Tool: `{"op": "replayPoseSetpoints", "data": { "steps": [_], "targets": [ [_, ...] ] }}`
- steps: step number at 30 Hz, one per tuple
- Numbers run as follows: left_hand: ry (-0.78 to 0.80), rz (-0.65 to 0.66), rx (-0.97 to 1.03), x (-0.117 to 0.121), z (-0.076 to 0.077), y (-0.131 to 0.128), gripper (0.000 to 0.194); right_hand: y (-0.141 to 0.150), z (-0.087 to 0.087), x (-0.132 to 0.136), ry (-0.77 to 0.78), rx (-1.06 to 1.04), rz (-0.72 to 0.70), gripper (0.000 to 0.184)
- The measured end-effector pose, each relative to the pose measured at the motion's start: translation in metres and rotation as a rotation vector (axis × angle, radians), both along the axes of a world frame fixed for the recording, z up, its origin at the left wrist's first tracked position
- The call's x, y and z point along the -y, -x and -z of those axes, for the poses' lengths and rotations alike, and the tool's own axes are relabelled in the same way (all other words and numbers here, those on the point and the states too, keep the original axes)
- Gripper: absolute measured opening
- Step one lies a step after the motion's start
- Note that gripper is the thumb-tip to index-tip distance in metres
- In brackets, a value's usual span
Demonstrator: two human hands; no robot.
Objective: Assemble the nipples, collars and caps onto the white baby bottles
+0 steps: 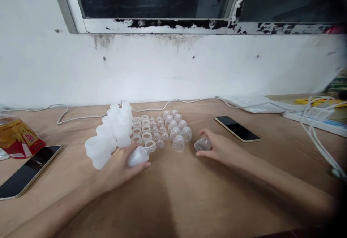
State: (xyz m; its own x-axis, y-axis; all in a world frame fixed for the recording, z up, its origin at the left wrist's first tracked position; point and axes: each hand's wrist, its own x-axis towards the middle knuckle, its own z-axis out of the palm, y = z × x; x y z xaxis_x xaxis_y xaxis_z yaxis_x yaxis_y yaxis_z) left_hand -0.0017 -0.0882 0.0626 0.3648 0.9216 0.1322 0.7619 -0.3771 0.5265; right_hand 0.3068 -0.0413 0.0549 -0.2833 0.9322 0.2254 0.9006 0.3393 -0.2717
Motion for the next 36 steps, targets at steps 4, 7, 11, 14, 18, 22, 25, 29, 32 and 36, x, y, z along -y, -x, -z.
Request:
{"op": "replayPoseSetpoints", "data": {
  "steps": [4,7,11,14,18,22,25,29,32,36],
  "targets": [
    [-0.026,0.029,0.033,0.0,0.004,-0.005,0.035,0.01,0.029,-0.006,0.032,-0.037,-0.001,0.043],
    [-0.056,0.039,0.032,-0.002,0.009,-0.004,0.038,0.013,0.031,-0.009,0.059,-0.088,-0.014,0.049],
    [-0.086,0.071,0.009,-0.002,0.012,-0.005,0.042,0.024,0.01,0.001,-0.047,-0.138,0.066,0.057],
    [-0.123,0.11,-0.035,-0.003,0.013,-0.017,0.055,0.05,-0.015,0.017,-0.085,-0.228,-0.003,0.045],
    [-0.207,0.178,-0.12,-0.013,0.009,-0.036,0.06,0.09,-0.033,0.025,0.352,-0.167,-0.319,0.04],
    [-0.213,0.137,-0.14,-0.023,0.002,-0.041,0.065,0.105,-0.031,0.016,0.389,-0.221,-0.375,0.041],
    [-0.112,0.172,-0.086,-0.026,-0.001,-0.039,0.068,0.104,-0.028,0.012,0.425,-0.319,-0.387,0.035],
    [-0.057,0.188,-0.049,-0.026,-0.007,-0.038,0.056,0.102,-0.025,0.01,0.5,-0.462,-0.459,0.028],
    [-0.053,0.134,-0.007,-0.026,-0.014,-0.04,0.063,0.101,-0.021,0.009,0.359,-0.6,-0.455,0.024],
    [0.005,0.141,0.063,-0.025,-0.018,-0.043,0.069,0.098,-0.016,0.007,0.27,-0.637,-0.426,0.027]
  ]
}}
